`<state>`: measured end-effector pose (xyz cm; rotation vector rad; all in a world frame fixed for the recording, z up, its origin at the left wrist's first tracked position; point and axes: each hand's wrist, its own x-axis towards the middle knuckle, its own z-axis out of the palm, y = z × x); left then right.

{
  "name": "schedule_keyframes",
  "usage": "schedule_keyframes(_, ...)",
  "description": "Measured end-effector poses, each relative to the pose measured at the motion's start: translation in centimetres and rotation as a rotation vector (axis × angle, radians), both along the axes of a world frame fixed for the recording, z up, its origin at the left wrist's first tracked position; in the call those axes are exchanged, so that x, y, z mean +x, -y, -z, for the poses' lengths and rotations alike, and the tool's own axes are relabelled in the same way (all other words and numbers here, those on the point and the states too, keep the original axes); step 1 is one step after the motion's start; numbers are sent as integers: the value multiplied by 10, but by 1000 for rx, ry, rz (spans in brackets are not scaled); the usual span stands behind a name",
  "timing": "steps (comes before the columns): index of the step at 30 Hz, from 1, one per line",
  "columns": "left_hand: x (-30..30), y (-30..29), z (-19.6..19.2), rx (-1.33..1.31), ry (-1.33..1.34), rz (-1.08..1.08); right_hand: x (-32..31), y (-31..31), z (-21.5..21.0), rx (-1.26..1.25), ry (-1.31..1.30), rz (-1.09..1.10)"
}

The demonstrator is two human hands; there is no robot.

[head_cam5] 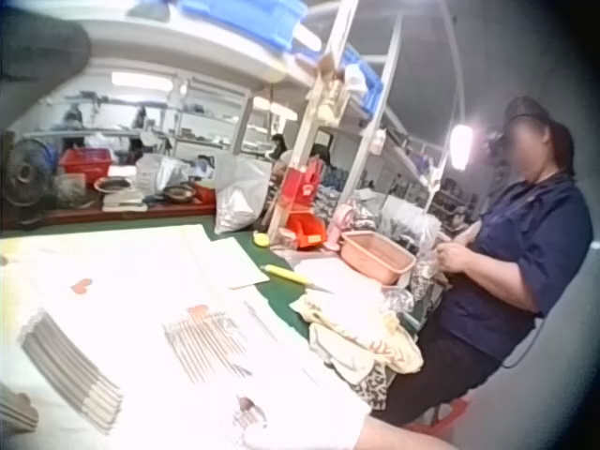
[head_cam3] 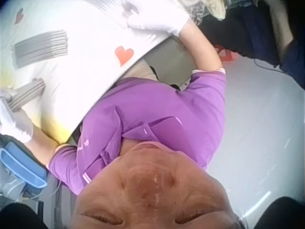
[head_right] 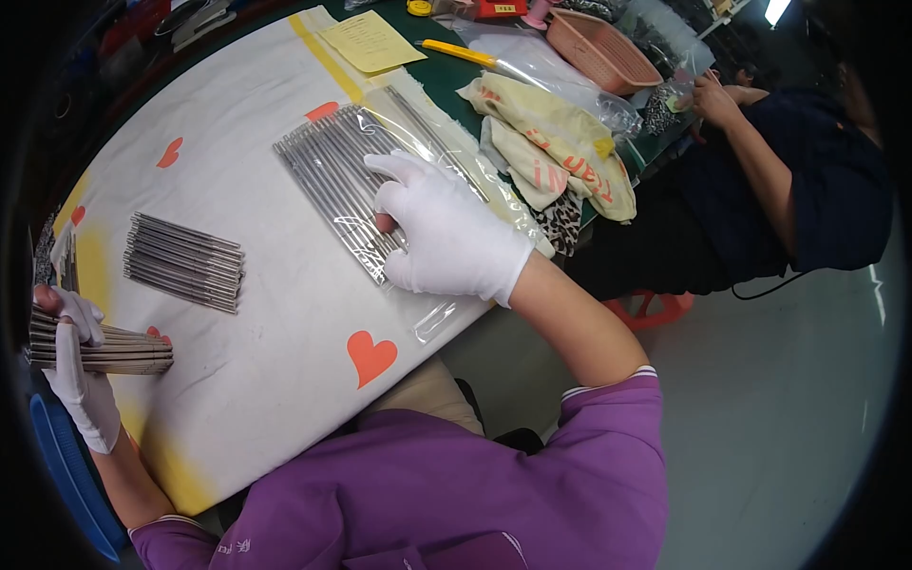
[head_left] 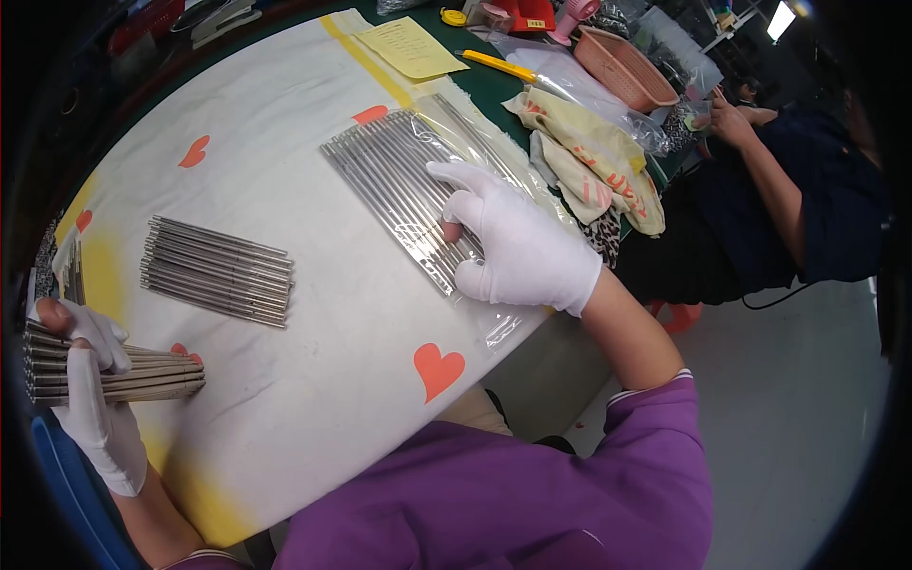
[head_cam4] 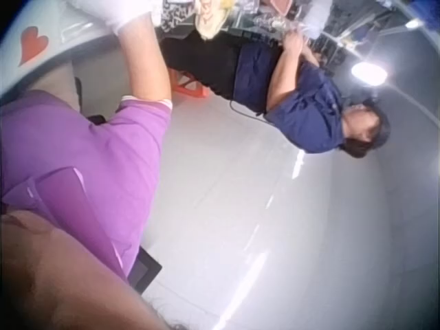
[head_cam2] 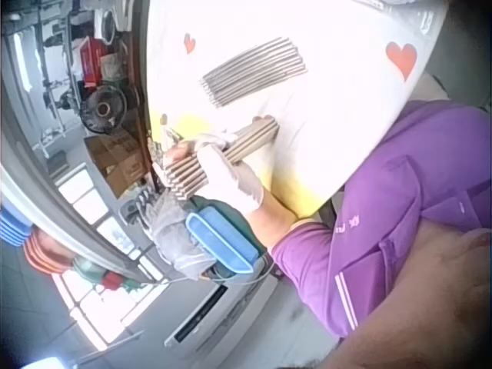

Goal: Inspecting and bundling thin metal rods into groups at an assembly station.

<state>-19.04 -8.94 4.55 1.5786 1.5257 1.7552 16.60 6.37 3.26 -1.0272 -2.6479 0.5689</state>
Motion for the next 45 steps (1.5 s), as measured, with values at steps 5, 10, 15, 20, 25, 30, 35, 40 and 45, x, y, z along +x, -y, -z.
schedule_keyframes(5,-1,0,1,-3,19,12,1,-1,10,46,-91,-26)
schedule_keyframes(10,-1,1,-1,3,3,-1,8,-2,14,103,-104,-135)
schedule_keyframes(15,-4,2,0,4,7,11,8,-5,14,173,-110,-218)
schedule_keyframes(20,-4,3,-2,2,-7,25,7,-5,11,203,-88,-258)
schedule_keyframes(25,-2,4,-4,-9,9,20,-2,4,7,182,-31,-193)
schedule_keyframes(30,1,4,-5,-7,17,19,-6,8,6,154,8,-103)
schedule_keyframes(35,-2,6,-6,-18,26,20,-14,13,-1,100,29,-62)
schedule_keyframes(40,-5,7,-6,-19,73,23,-18,15,1,91,-6,-76)
schedule_keyframes(45,9,6,-15,-55,161,-40,-16,14,-3,-1,16,-101)
